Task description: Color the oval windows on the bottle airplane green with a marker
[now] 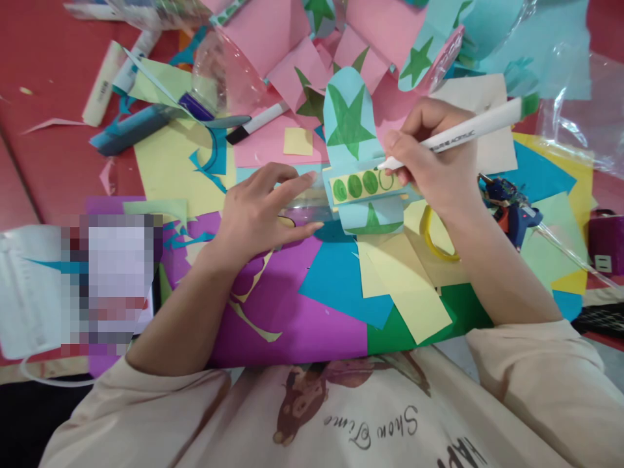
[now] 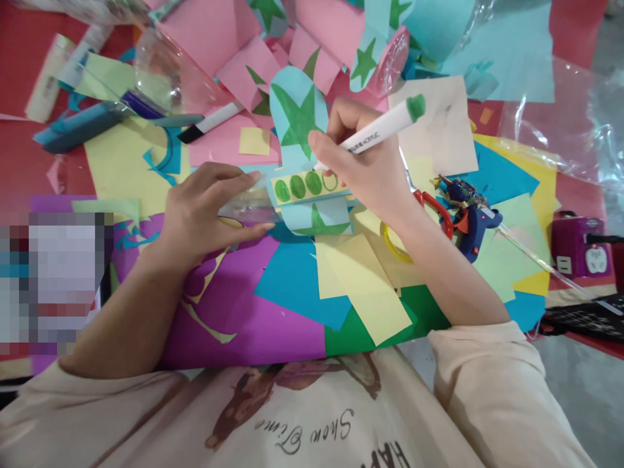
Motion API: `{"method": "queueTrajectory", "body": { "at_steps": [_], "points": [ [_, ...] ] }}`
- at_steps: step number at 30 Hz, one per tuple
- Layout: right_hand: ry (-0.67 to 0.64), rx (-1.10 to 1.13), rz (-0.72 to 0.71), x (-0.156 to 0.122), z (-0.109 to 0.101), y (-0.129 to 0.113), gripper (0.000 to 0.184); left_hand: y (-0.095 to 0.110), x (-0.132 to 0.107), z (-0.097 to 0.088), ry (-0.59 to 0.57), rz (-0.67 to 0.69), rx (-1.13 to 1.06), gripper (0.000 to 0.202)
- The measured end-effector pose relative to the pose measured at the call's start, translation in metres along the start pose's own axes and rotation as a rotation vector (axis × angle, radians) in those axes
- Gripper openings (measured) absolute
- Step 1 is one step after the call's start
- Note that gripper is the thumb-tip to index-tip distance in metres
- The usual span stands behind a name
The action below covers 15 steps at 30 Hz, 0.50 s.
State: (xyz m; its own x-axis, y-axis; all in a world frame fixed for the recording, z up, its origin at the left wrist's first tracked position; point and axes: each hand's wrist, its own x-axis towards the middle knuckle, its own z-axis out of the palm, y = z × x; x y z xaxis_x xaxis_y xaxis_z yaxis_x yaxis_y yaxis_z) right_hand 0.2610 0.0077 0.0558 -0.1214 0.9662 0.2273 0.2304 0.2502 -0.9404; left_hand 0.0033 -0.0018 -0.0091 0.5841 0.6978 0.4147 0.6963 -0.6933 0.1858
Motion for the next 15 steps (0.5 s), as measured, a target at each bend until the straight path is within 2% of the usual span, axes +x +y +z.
{"method": "queueTrajectory", "body": {
  "at_steps": [3, 9, 15],
  "points": [
    [0.019, 0.029, 0.024, 0.001, -0.004, -0.007, 0.040, -0.007, 0.002, -0.007, 0.065, 0.088, 0.042, 0.056],
    [0.002, 0.041, 0.016, 0.001, -0.003, 0.001, 0.037, -0.010, 0.005, -0.025, -0.097, -0.012, -0.010, 0.056],
    [-0.023, 0.054, -0.020, -0.004, 0.004, 0.002, 0.037, -0.002, 0.007, -0.032, -0.134, -0.030, 0.041, 0.054]
  ]
}}
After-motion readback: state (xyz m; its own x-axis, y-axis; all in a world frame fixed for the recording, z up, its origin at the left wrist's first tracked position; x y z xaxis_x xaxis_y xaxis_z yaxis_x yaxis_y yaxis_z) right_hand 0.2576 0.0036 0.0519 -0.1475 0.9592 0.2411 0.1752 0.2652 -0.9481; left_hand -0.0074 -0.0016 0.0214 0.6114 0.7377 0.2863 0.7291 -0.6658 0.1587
